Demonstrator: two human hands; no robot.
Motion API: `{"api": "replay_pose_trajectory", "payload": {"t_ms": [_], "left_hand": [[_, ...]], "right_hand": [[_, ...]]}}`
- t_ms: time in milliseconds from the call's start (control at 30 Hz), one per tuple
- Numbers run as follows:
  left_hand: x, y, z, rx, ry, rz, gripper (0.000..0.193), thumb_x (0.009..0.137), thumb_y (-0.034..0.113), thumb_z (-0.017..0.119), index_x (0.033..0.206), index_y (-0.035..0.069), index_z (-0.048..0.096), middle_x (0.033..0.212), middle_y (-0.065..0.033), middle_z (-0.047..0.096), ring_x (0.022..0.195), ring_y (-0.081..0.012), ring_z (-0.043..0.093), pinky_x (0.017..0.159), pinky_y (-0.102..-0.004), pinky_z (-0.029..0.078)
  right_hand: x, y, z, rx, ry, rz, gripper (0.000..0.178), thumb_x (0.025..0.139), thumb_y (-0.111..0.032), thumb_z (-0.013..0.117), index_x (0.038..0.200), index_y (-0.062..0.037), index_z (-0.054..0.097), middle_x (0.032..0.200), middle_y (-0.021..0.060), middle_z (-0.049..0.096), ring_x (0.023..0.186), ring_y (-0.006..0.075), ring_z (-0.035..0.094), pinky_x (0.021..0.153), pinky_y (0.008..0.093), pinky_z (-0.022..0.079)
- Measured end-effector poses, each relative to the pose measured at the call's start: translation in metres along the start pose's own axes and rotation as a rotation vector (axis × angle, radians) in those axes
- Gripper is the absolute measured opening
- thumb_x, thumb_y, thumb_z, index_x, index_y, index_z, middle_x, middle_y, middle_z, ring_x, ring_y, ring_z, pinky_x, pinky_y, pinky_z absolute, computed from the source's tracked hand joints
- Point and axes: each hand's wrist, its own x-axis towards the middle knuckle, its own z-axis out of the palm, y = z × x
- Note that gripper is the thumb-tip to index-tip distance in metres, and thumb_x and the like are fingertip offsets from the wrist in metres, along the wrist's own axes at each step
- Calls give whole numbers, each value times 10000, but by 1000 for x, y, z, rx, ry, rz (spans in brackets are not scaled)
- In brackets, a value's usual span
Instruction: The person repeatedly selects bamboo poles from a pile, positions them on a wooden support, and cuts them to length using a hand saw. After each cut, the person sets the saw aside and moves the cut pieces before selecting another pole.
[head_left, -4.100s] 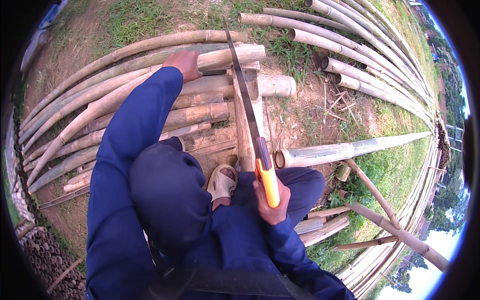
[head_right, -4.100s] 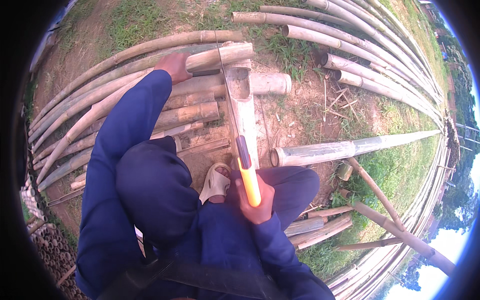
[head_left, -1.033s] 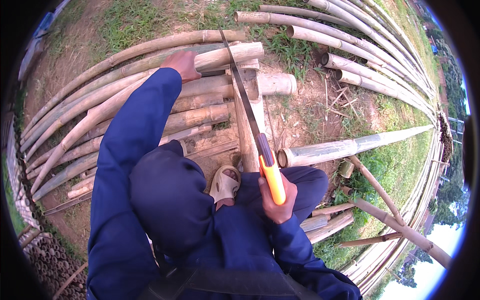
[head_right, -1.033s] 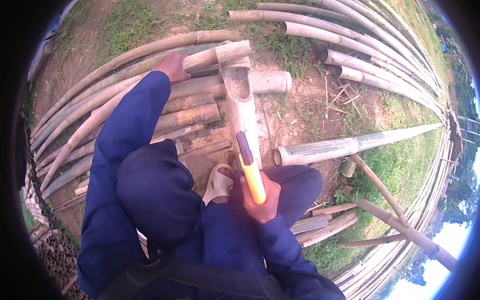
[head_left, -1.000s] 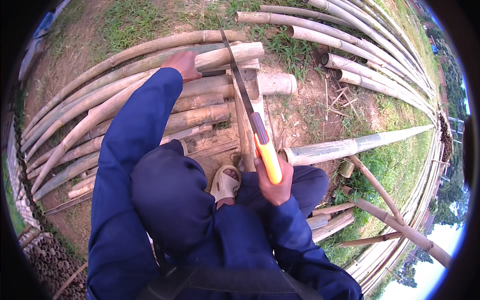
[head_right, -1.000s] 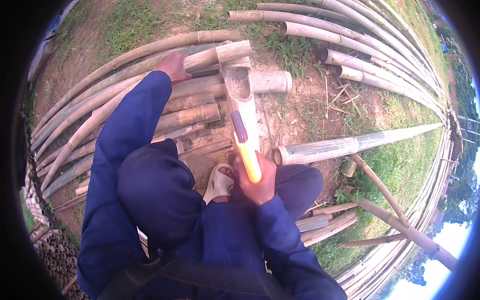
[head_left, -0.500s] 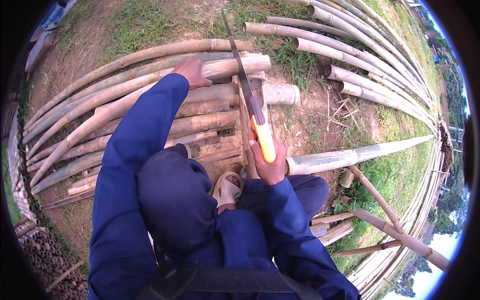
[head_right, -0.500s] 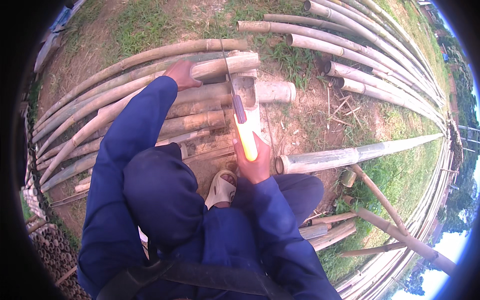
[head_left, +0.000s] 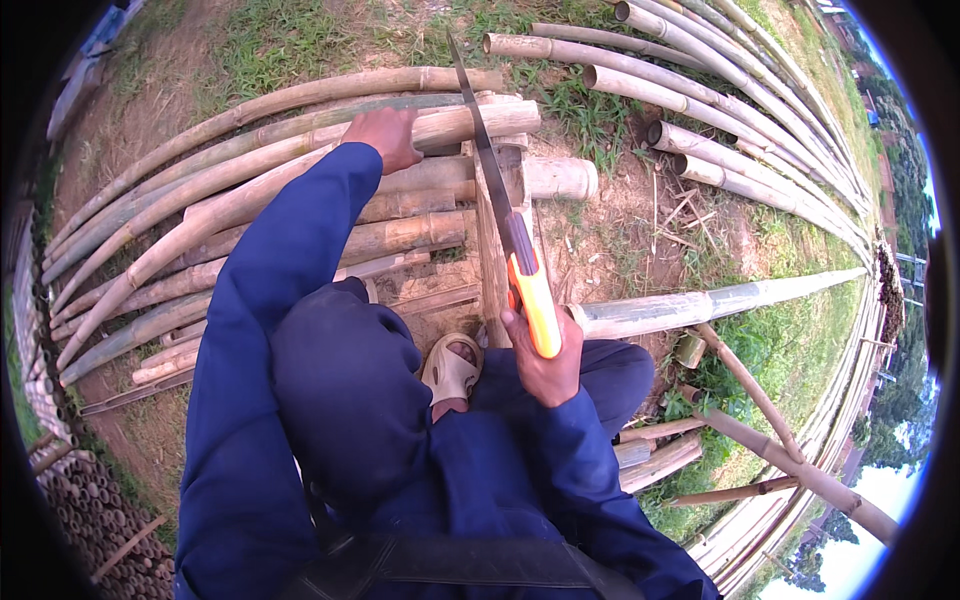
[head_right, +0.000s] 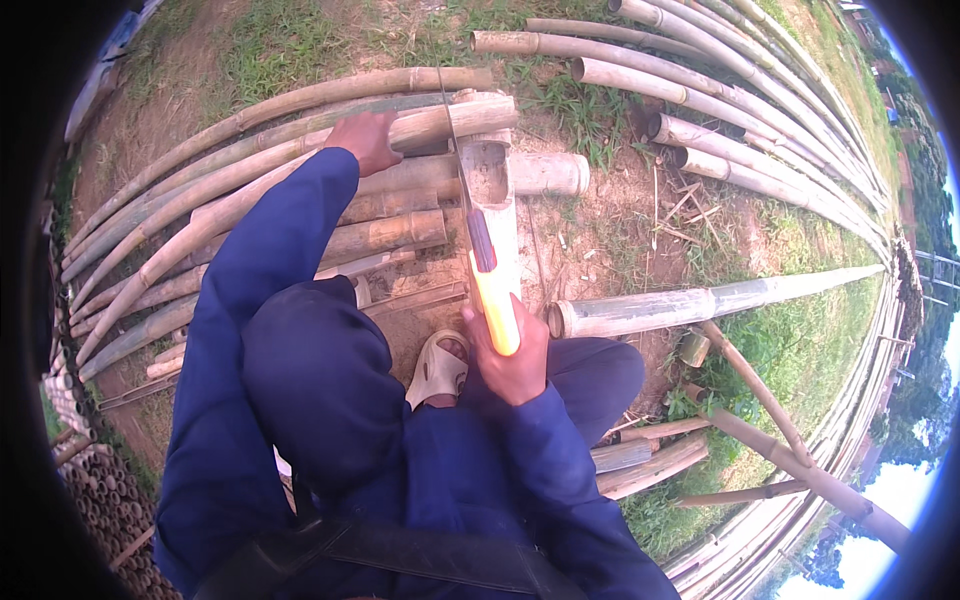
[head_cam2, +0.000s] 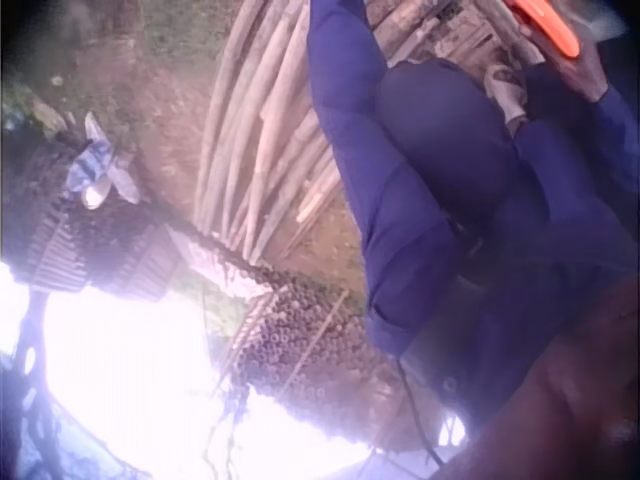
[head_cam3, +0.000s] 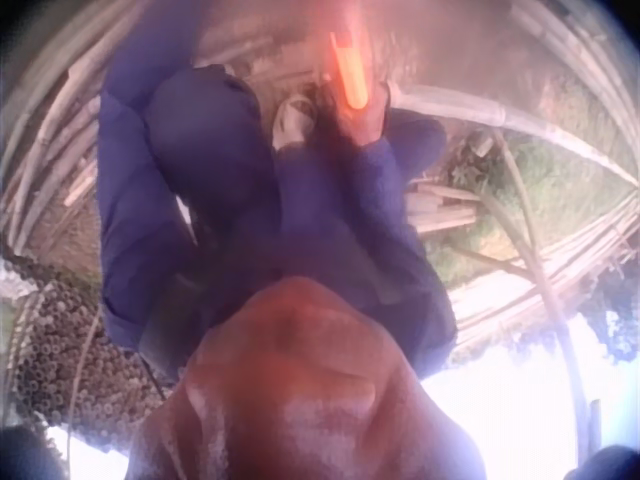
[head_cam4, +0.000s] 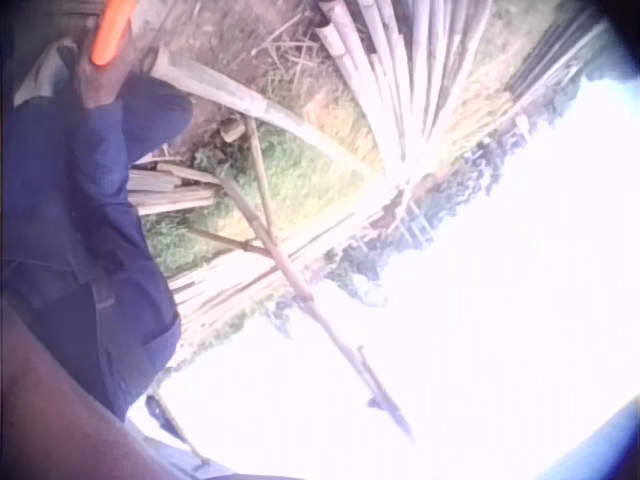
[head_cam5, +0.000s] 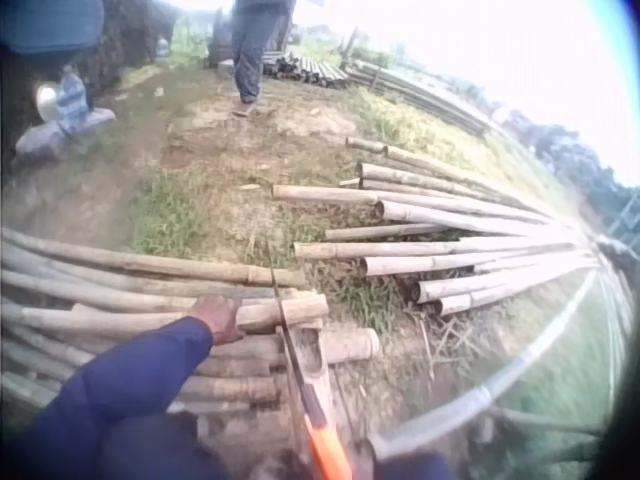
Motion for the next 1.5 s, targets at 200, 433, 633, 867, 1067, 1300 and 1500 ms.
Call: {"api": "replay_pose_trajectory", "payload": {"t_ms": [200,433,633,867,1067,1300,1500], "left_hand": [[10,-6,5,-102,-33,15,619,749,331,787,1274,31,654,1168,-246,708,1139,-398,662,1000,-498,521],[23,-16,-4,-171,-110,15,678,697,300,786,1290,-5,662,1181,-285,695,1128,-420,664,1001,-479,521],[34,-26,17,-265,-50,90,619,661,327,829,1106,-80,689,1119,-291,703,1080,-413,681,961,-459,533],[31,-23,5,-313,-169,16,676,663,297,806,1208,-82,673,1123,-308,704,1096,-397,686,964,-439,537],[-7,0,31,-41,269,75,749,690,343,864,1297,40,544,1130,-208,698,1062,-376,690,950,-484,543],[8,-7,25,22,161,16,491,842,251,769,1222,50,529,1050,-214,719,984,-413,712,885,-522,553],[0,2,25,10,74,-17,535,829,268,782,1272,72,556,1091,-224,721,1066,-411,687,930,-531,539]], "right_hand": [[-50,-21,-18,-191,117,-113,210,897,-67,760,1077,24,700,701,100,644,577,220,642,583,330,497],[33,40,14,-77,55,-122,140,918,-64,735,1025,15,693,706,126,644,602,195,638,589,326,492],[-67,-31,-28,-290,81,-142,250,874,-24,756,1116,20,712,787,129,714,687,201,725,660,316,549],[68,-5,25,-24,59,-170,118,926,-76,707,893,21,650,647,93,596,577,120,532,566,314,460],[72,0,32,-23,71,-192,121,921,-76,713,900,27,653,674,93,610,609,127,551,591,318,471],[9,-10,4,-69,40,-66,127,923,-61,721,1010,25,687,713,111,653,610,188,618,612,324,505],[-77,-23,-33,-241,88,-76,178,888,-27,739,1056,19,701,706,123,661,585,233,666,590,321,509]]}}
